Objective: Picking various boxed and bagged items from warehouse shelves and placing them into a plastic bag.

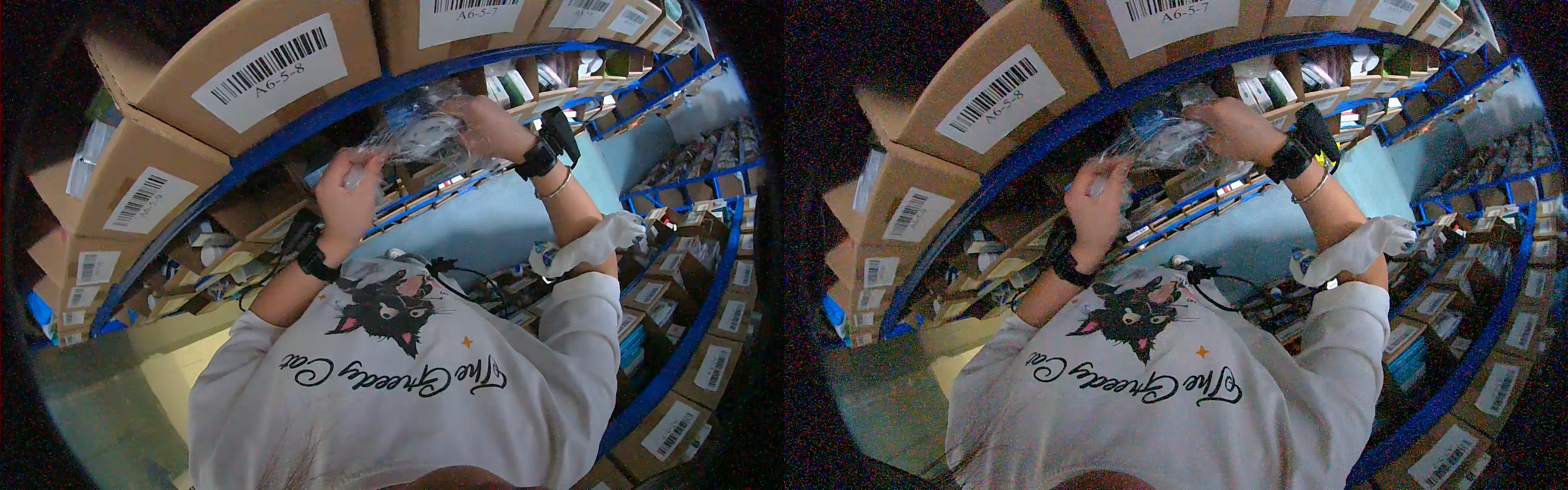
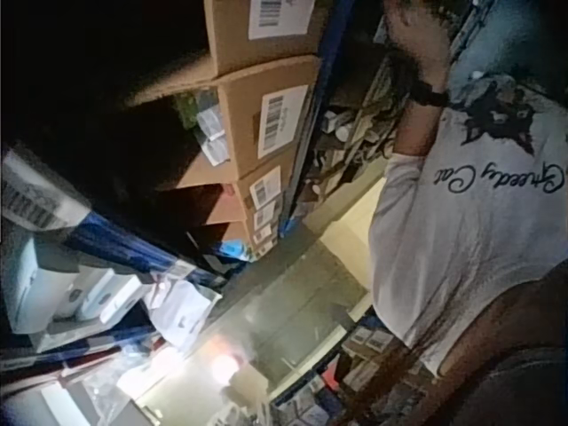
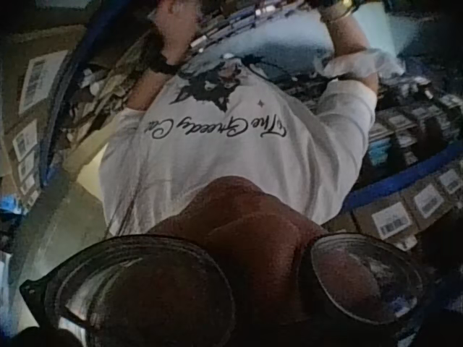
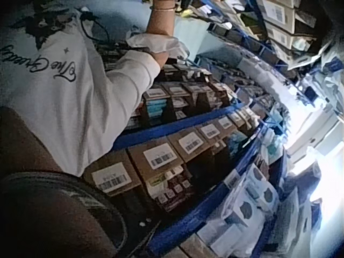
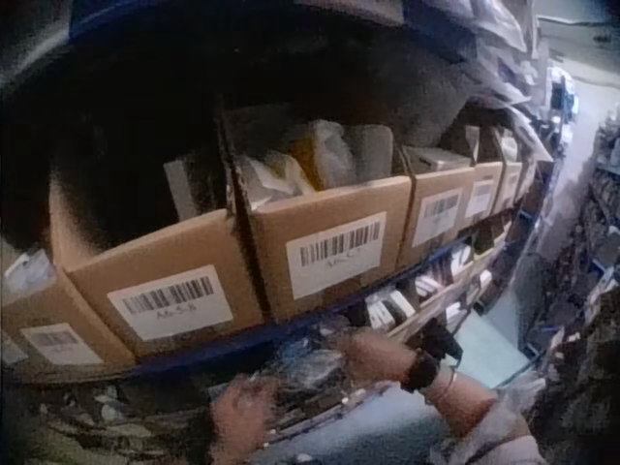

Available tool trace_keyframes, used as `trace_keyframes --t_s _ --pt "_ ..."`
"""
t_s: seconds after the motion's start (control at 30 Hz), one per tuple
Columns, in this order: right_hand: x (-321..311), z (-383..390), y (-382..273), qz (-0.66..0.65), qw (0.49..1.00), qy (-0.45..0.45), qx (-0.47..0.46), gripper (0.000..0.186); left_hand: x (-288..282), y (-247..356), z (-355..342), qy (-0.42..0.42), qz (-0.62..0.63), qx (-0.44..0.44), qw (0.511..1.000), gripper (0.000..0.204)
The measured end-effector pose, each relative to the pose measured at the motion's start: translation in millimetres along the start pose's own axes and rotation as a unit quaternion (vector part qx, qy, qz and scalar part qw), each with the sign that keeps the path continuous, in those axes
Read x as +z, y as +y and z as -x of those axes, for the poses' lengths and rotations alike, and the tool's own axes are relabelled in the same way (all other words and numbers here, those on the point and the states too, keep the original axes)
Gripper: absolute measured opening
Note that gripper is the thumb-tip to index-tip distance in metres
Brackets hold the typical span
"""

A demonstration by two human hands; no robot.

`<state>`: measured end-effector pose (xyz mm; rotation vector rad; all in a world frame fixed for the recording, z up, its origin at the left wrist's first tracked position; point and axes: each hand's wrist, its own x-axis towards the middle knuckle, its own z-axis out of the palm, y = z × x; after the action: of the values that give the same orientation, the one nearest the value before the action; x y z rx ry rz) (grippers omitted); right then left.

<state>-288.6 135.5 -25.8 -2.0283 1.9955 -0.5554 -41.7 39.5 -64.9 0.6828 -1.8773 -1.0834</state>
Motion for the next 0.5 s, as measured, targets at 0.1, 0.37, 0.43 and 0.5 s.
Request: trace_keyframes --t_s 0.1,0.37,0.43,0.5 --pt "6.2 2.0 12.6 0.024 1.000 -0.005 0.003 0.049 0.7 -2.4 -3.1 -0.048 0.058 -0.022 0.997 0.018" --pt "-3.9 2.7 10.2 0.004 1.000 -0.006 -0.025 0.055 8.8 0.0 -12.1 -0.058 -0.217 0.266 0.937 0.036" --pt "-0.1 4.3 17.6 -0.025 0.997 0.030 -0.070 0.057 12.4 -0.5 -18.9 -0.042 -0.237 0.330 0.913 0.034" --pt "0.8 4.5 21.7 -0.053 0.990 0.066 -0.115 0.058 15.3 -1.5 -24.6 -0.026 -0.223 0.360 0.906 0.031"
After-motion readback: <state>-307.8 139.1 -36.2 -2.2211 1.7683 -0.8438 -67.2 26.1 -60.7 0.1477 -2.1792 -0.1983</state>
